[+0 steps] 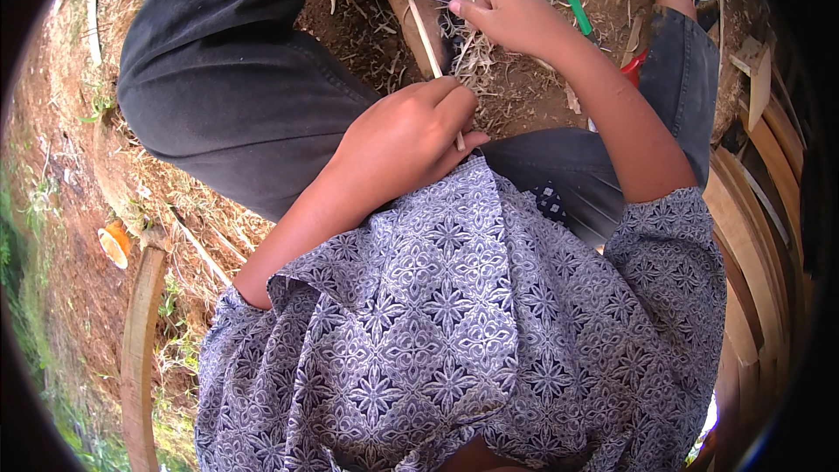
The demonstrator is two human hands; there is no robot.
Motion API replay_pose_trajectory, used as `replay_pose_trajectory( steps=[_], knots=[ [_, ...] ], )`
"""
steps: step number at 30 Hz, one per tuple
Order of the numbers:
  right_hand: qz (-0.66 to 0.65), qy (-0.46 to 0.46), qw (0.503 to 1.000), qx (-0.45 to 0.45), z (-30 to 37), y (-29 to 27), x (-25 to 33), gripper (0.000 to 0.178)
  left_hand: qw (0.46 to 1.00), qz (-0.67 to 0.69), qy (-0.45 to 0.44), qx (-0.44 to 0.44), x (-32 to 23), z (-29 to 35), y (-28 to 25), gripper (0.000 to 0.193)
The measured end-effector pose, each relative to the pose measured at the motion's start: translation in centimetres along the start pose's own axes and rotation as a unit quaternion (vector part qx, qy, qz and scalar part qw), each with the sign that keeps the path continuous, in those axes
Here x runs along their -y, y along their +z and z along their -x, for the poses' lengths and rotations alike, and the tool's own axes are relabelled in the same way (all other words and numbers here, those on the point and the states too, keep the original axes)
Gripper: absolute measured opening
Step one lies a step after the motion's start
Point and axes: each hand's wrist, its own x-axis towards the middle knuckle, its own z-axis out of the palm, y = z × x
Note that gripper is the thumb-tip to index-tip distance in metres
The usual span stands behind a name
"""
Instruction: The person sits on the ground and uses a curved knife to shave and shape a thin wooden stick. They hold the stick with one hand and carefully scrape the surface with the knife, creating wood shavings that accumulate on the ground.
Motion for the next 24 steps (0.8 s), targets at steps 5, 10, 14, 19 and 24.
replay_pose_trajectory(
  steps=[5, 10, 14, 19, 24],
  knots=[
    [0.052, -0.037, 0.998, 0.006, -2.6, -1.4, 1.3, 0.022, 1.0, -0.001, 0.002, 0.002, 0.2, 0.0, 0.0, 0.029],
    [0.059, -0.024, 0.998, -0.001, -3.0, -1.5, 1.9, 0.02, 1.0, 0.006, -0.004, 0.004, 0.2, 0.1, 0.0, 0.029],
    [0.054, -0.032, 0.998, -0.021, -3.5, -0.9, 2.0, 0.02, 1.0, -0.001, -0.004, 0.009, 0.3, 0.2, 0.0, 0.03],
    [0.069, -0.049, 0.995, -0.045, -4.4, -0.4, 1.1, 0.02, 1.0, 0.008, 0.002, 0.01, 0.1, 0.2, 0.0, 0.03],
    [-0.026, 0.001, 0.999, -0.045, -5.3, -0.7, -1.4, 0.022, 1.0, 0.015, -0.001, 0.017, -0.1, 0.1, -0.1, 0.029]
  ],
)
